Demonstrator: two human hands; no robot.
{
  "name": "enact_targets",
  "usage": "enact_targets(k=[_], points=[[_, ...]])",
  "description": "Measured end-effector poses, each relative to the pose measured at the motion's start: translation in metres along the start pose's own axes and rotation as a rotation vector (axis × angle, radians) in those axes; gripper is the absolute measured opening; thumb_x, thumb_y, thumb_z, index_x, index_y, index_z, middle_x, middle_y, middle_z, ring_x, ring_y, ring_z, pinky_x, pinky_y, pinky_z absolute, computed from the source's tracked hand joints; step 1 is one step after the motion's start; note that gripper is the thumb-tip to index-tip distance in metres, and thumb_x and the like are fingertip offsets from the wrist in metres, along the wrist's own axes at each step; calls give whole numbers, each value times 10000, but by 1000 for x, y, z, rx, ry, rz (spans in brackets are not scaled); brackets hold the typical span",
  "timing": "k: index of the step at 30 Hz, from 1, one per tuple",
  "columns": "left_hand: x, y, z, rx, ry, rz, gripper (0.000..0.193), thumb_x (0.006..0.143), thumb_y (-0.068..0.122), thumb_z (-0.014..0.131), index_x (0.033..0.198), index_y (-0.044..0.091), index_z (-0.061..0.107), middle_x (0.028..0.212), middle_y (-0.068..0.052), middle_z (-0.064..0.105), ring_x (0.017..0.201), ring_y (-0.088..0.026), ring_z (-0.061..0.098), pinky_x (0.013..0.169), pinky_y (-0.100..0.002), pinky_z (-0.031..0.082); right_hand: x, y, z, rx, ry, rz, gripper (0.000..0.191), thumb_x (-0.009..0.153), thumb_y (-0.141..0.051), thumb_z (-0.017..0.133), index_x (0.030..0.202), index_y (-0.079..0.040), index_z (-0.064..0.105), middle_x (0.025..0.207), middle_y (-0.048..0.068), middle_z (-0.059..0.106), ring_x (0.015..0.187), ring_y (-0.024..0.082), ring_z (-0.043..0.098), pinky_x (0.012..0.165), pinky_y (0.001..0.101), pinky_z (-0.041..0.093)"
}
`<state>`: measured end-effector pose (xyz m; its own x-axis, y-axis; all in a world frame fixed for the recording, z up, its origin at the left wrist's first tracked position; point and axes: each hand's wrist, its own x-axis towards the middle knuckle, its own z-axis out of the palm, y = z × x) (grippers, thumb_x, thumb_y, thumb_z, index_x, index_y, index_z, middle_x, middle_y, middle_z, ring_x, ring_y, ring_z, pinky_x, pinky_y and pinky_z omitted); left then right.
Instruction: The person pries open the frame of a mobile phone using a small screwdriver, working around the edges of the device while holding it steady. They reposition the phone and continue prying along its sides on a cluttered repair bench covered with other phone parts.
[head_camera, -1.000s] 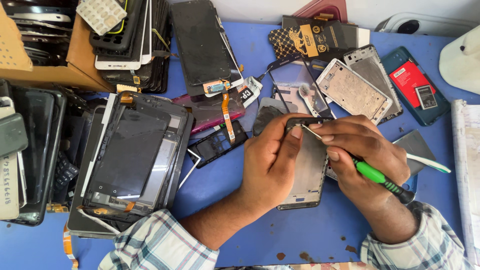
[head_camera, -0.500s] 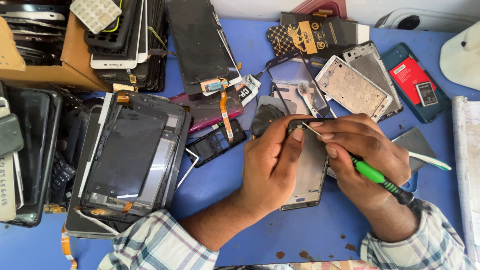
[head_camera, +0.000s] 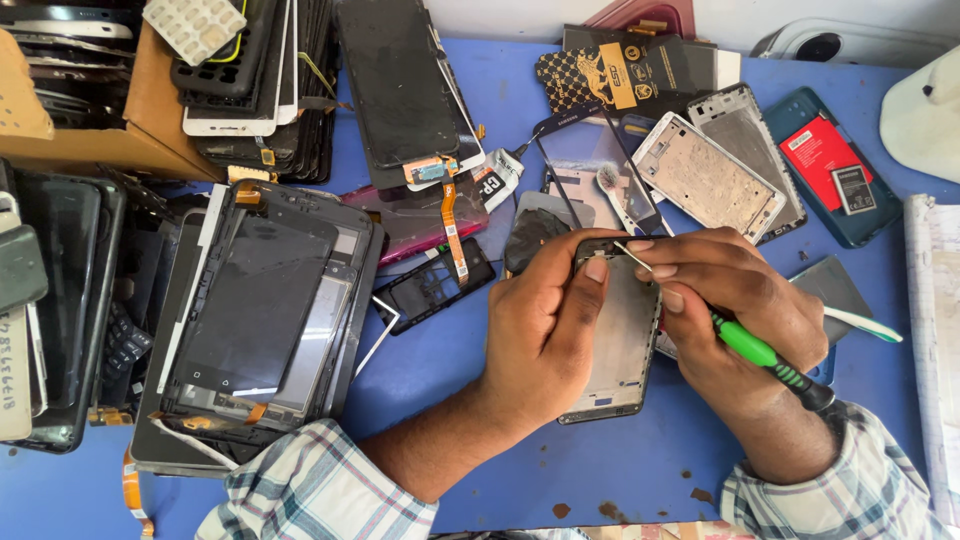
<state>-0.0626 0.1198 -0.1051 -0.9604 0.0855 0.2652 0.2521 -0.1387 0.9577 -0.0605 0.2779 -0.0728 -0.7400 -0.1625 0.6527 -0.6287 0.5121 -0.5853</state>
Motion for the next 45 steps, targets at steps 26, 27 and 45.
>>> enact_targets(k=[26,27,45], points=[[4,3,-1,14,-30,-6,206,1124,104,518,1268,22,640,841,-53,671,692,-64,595,658,-253,513,-4,12,0,52,-6,-76,108,1055,-60,625,1054,31,568,1084,208,716,957,265,733,867,354,597],[4,2,-1,19,-31,3,207,1125,103,518,1272,22,638,846,-54,671,691,-65,595,658,-253,512,-3,13,-1,48,-11,-74,108,1054,-62,630,1056,28,569,1089,206,718,963,266,733,868,350,596],[2,0,0,20,-16,31,201,1138,100,522,1277,17,640,922,-75,715,750,-88,638,707,-256,542,-8,12,-1,74,22,-45,127,1084,-92,595,1056,30,572,1077,202,719,970,269,737,907,368,591]])
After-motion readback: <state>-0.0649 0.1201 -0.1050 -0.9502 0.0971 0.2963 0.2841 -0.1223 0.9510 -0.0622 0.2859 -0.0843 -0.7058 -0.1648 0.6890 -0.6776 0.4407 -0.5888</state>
